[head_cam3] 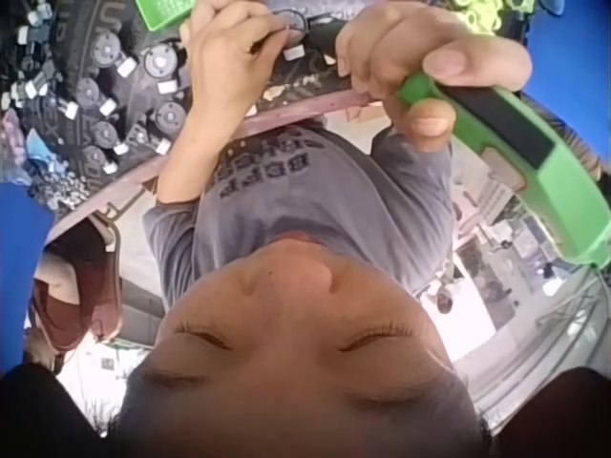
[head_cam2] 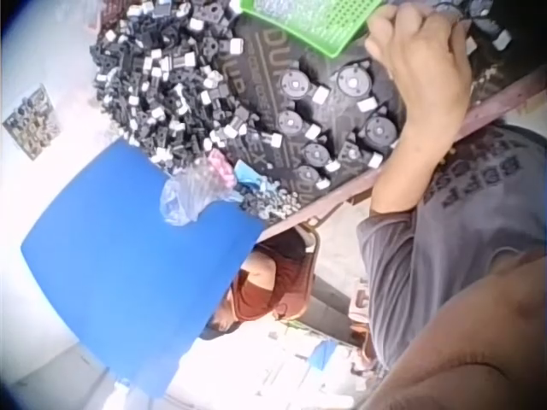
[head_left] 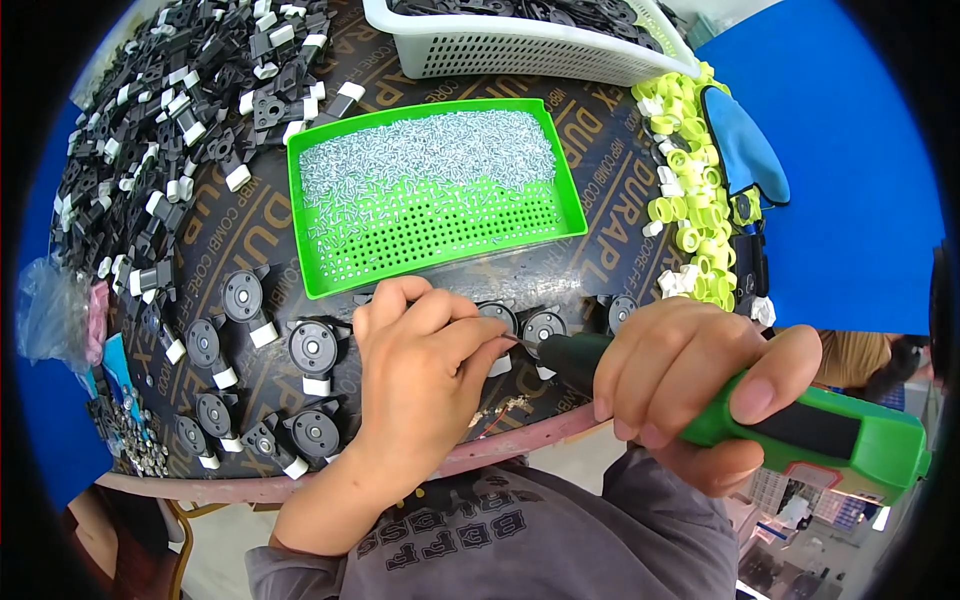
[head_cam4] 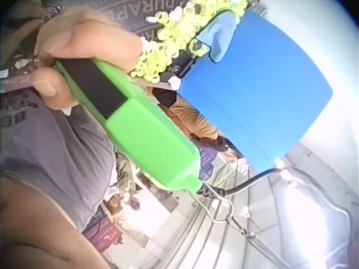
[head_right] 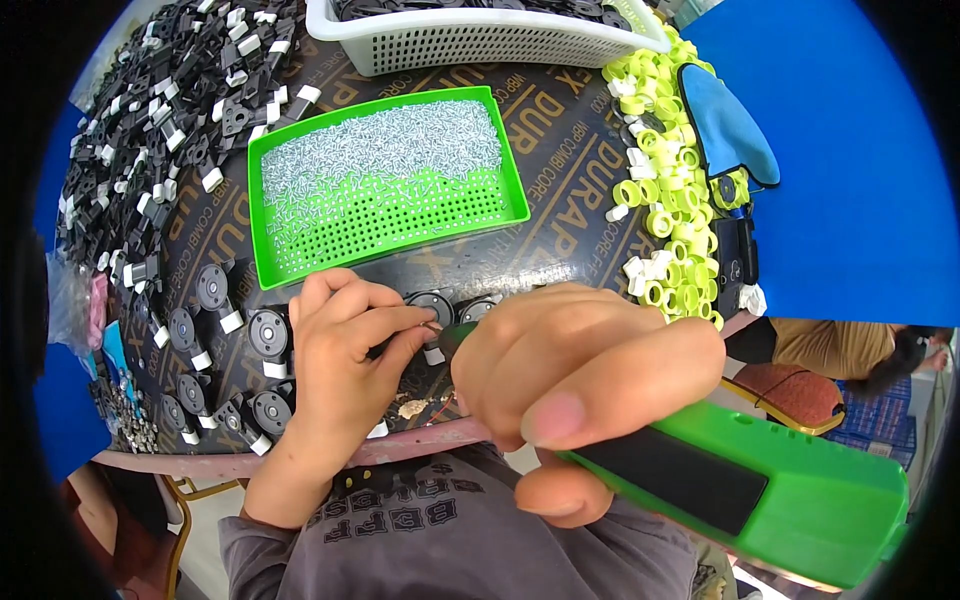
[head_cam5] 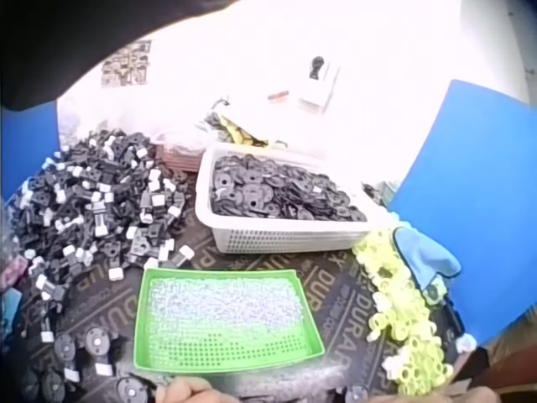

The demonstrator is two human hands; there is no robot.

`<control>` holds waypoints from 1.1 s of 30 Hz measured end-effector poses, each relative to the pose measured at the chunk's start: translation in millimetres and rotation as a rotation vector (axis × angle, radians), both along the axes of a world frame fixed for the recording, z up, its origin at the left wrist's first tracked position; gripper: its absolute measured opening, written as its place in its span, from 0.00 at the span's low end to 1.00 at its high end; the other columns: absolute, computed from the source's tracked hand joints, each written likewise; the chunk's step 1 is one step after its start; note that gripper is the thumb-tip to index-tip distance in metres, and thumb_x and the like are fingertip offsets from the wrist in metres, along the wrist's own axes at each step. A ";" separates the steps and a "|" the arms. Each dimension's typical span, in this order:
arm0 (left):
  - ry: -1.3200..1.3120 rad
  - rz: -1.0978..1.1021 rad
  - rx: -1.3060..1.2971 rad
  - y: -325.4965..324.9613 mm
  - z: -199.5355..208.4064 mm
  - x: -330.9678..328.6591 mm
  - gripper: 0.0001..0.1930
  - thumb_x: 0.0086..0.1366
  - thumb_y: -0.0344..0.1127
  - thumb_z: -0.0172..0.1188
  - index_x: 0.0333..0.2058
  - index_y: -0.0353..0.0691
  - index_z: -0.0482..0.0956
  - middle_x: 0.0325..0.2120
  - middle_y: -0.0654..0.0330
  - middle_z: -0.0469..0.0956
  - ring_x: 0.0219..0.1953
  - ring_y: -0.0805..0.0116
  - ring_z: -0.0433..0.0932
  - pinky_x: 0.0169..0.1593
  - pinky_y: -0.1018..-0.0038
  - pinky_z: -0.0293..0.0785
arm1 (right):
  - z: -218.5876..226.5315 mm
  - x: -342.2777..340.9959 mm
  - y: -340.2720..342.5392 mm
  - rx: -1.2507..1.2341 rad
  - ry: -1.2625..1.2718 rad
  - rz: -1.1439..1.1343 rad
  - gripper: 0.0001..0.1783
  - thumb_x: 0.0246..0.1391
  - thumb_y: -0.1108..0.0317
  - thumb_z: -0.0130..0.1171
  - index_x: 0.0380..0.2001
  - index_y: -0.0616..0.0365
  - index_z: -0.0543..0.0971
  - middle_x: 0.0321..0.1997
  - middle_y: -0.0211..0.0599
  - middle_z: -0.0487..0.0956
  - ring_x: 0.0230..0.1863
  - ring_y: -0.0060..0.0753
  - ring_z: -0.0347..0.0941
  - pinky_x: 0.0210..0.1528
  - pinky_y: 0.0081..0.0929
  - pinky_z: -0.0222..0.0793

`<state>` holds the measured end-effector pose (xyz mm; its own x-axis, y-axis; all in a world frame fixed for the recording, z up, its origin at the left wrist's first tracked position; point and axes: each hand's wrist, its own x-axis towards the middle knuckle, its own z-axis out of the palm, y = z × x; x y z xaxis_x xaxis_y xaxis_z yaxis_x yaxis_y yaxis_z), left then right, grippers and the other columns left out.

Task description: Assembling small circular black components using an electric screwdriver to drive tiny screws from a green tray.

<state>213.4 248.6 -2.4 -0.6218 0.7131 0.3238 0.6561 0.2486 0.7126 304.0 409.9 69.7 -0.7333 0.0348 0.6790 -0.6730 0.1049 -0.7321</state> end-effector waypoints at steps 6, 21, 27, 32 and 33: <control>0.020 0.029 -0.074 -0.7 4.3 -1.1 0.26 0.41 0.36 0.76 0.42 0.40 0.82 0.37 0.63 0.78 0.43 0.58 0.70 0.46 0.62 0.61 | -8.1 -2.6 -9.0 -0.003 -0.034 -0.130 0.18 0.65 0.56 0.55 0.44 0.53 0.60 0.21 0.31 0.70 0.16 0.26 0.68 0.18 0.28 0.69; 0.005 -0.026 -0.162 -0.4 -1.9 -3.2 0.23 0.40 0.30 0.73 0.39 0.37 0.83 0.36 0.61 0.81 0.44 0.58 0.71 0.46 0.63 0.62 | -31.0 -21.7 -20.0 0.074 -0.176 -0.152 0.16 0.56 0.67 0.65 0.40 0.57 0.68 0.20 0.36 0.74 0.18 0.31 0.68 0.23 0.32 0.70; -0.008 -0.028 -0.113 5.4 -0.3 -0.2 0.22 0.40 0.29 0.73 0.38 0.37 0.82 0.32 0.61 0.79 0.43 0.58 0.71 0.45 0.63 0.62 | -34.0 -12.4 -28.8 -0.016 -0.325 -0.422 0.13 0.46 0.70 0.73 0.31 0.60 0.77 0.28 0.33 0.76 0.22 0.26 0.71 0.25 0.26 0.66; -0.015 -0.033 -0.155 0.5 -2.5 1.3 0.22 0.41 0.33 0.74 0.38 0.38 0.82 0.33 0.61 0.79 0.45 0.58 0.71 0.46 0.63 0.61 | -10.4 -24.5 -5.5 0.054 -0.134 -0.055 0.18 0.59 0.58 0.63 0.40 0.51 0.65 0.15 0.29 0.72 0.13 0.29 0.69 0.18 0.31 0.70; -0.003 -0.029 -0.139 2.4 -0.1 3.3 0.22 0.41 0.33 0.74 0.39 0.37 0.82 0.34 0.61 0.79 0.45 0.58 0.71 0.46 0.63 0.61 | -0.8 -18.8 -11.3 -0.118 -0.110 -0.157 0.16 0.62 0.57 0.59 0.41 0.51 0.65 0.17 0.29 0.71 0.15 0.27 0.68 0.19 0.28 0.70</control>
<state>216.7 251.0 -2.5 -0.6010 0.7687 0.2189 0.6622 0.3255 0.6750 285.2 398.6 68.9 -0.7822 0.2289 0.5795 -0.5702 0.1117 -0.8139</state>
